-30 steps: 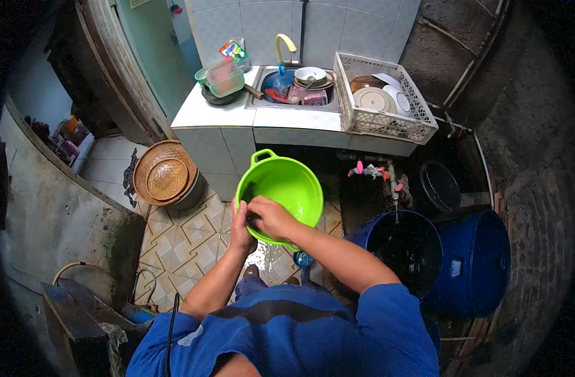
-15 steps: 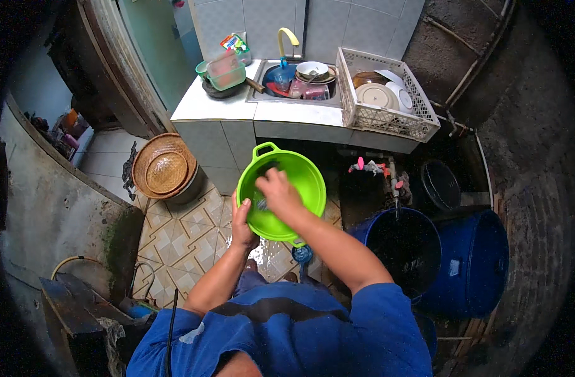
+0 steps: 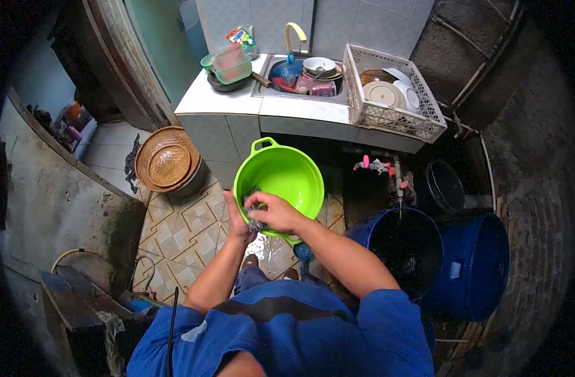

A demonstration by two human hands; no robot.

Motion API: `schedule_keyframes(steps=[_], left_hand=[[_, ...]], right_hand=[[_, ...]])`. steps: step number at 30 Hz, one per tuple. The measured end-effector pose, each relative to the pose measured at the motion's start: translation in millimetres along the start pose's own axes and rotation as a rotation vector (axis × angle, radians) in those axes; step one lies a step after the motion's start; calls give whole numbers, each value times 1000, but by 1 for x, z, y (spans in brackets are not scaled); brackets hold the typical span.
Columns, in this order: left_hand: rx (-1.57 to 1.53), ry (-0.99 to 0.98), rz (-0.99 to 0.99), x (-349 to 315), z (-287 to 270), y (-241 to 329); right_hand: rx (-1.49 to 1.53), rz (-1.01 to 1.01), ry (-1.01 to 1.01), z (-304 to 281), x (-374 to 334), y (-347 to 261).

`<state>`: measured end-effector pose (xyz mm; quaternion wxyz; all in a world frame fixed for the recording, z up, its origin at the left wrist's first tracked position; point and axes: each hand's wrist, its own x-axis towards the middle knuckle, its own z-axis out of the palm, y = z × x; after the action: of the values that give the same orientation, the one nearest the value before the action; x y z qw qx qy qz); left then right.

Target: The person empties a large blue barrel, rinses a bamboo sieve with water from a scoop, and then scrubs a green plastic bowl with a scouring pad before rinsing it.

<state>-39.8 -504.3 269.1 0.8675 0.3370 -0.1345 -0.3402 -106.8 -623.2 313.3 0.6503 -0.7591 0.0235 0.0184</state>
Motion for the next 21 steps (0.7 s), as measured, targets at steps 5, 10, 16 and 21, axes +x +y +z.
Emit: schedule_keyframes(steps=[5,10,16,21], left_hand=[[63,88,13,2,9,-8],[110,94,41,0,20,5],[230,-5,120,1,7,-13],[170,48,97,-5,25,36]], right_hand=[[150,-250,342,12,11,0],[245,-60,134,9,2,7],[-300,-238,412,2,11,10],[-841,85,-286,-19,-22,-14]])
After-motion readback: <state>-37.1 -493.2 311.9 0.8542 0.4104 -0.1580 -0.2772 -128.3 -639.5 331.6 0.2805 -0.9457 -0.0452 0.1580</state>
